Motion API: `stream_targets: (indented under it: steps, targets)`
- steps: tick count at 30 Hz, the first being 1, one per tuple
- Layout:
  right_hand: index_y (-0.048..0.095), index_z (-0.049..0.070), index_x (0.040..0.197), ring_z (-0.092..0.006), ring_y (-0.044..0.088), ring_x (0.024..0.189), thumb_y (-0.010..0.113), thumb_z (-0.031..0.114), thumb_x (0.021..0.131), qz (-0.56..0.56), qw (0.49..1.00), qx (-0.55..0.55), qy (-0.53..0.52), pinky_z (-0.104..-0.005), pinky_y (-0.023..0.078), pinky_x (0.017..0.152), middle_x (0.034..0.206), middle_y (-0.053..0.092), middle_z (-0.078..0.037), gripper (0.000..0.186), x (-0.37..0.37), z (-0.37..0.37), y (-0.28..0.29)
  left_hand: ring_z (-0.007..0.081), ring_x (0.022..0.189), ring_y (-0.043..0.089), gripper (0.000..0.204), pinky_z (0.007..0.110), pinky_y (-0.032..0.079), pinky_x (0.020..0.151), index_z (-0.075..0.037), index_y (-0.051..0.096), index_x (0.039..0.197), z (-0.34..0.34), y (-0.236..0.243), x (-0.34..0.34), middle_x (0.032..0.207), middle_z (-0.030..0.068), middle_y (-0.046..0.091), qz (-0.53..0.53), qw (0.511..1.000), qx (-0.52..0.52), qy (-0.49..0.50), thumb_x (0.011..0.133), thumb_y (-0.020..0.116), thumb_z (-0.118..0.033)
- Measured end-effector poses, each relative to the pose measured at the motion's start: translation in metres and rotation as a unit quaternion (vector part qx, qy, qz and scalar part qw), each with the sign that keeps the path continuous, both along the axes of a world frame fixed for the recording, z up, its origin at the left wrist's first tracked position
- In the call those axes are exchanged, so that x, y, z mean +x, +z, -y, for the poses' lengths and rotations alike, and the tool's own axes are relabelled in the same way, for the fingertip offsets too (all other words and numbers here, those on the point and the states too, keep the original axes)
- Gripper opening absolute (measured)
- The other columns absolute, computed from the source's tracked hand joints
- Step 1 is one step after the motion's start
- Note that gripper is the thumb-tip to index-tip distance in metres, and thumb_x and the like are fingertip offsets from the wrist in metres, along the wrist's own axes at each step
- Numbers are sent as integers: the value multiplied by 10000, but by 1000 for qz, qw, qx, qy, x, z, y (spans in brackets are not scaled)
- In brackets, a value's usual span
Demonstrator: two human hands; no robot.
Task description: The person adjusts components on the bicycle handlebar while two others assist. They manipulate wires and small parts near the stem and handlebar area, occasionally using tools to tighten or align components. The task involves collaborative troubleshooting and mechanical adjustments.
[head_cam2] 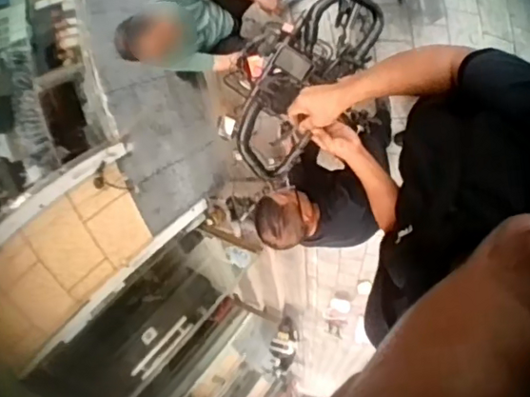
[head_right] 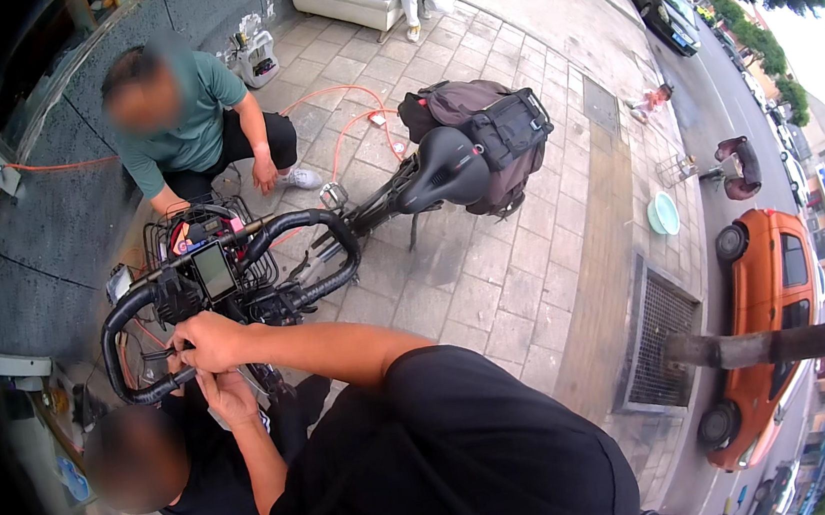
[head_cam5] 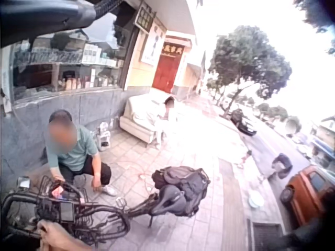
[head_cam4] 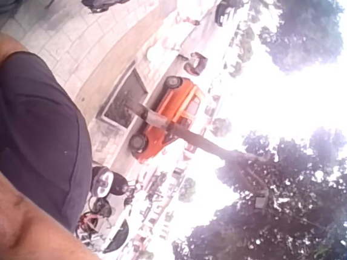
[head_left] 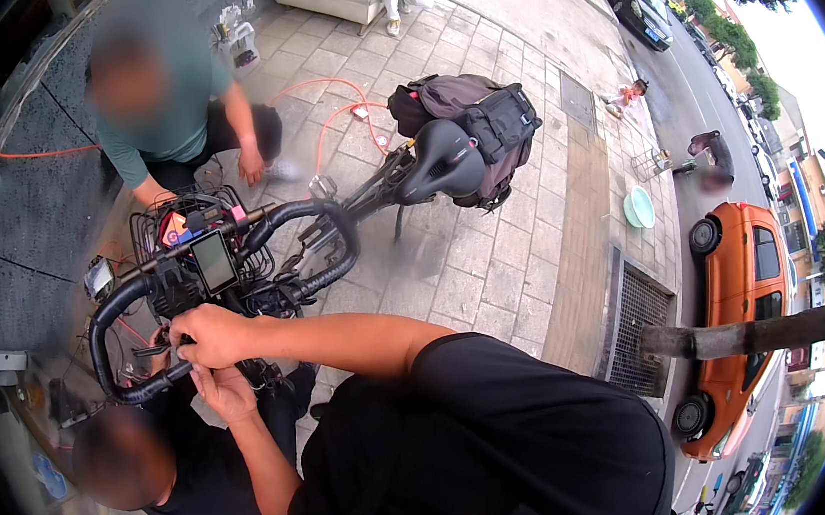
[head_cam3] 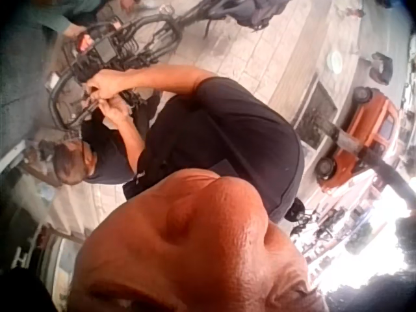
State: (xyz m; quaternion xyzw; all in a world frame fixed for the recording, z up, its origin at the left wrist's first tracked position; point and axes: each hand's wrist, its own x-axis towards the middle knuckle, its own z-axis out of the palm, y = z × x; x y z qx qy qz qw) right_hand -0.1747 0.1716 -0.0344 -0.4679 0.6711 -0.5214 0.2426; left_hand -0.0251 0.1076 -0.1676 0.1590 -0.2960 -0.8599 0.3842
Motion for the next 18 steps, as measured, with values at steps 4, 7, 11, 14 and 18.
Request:
stream_targets:
  steps: [4,7,11,14,18]
  targets:
    - [758,-12,1105,-435,749,993,760,149,859,17,999,42,-11,-476,596,897,1018,769,-253,293,1,1,3,208,1298,627,390,379,513,1111,11,543,1445,-4,7,-19,1411,120,627,100,992,52,64,1091,583,-148]
    - [757,-12,1096,-437,750,978,764,153,865,26,999,31,-23,-479,594,893,1004,766,-258,283,0,-1,4,194,1266,638,370,361,525,1074,9,564,1430,-5,5,-26,1400,103,630,137,986,59,81,1099,575,-154]
    - [761,-5,1083,-431,753,965,763,162,873,31,999,16,-15,-474,595,883,983,768,-253,268,-4,1,-3,222,1339,611,426,403,505,1147,6,522,1478,-11,7,-22,1467,126,598,-2,998,53,33,1084,598,-138]
    - [777,4,1045,-424,760,929,776,182,868,15,1000,-11,-22,-464,601,866,968,770,-247,251,-6,9,-10,244,1342,614,440,409,506,1150,-6,517,1483,-1,-2,-15,1478,122,599,-15,999,37,11,1081,617,-155]
    - [773,3,1078,-417,763,982,768,175,877,52,999,4,14,-443,598,909,1029,784,-213,265,3,8,4,235,1278,652,370,403,539,1108,-11,545,1426,-18,37,-27,1381,121,636,93,987,51,118,1082,607,-130]
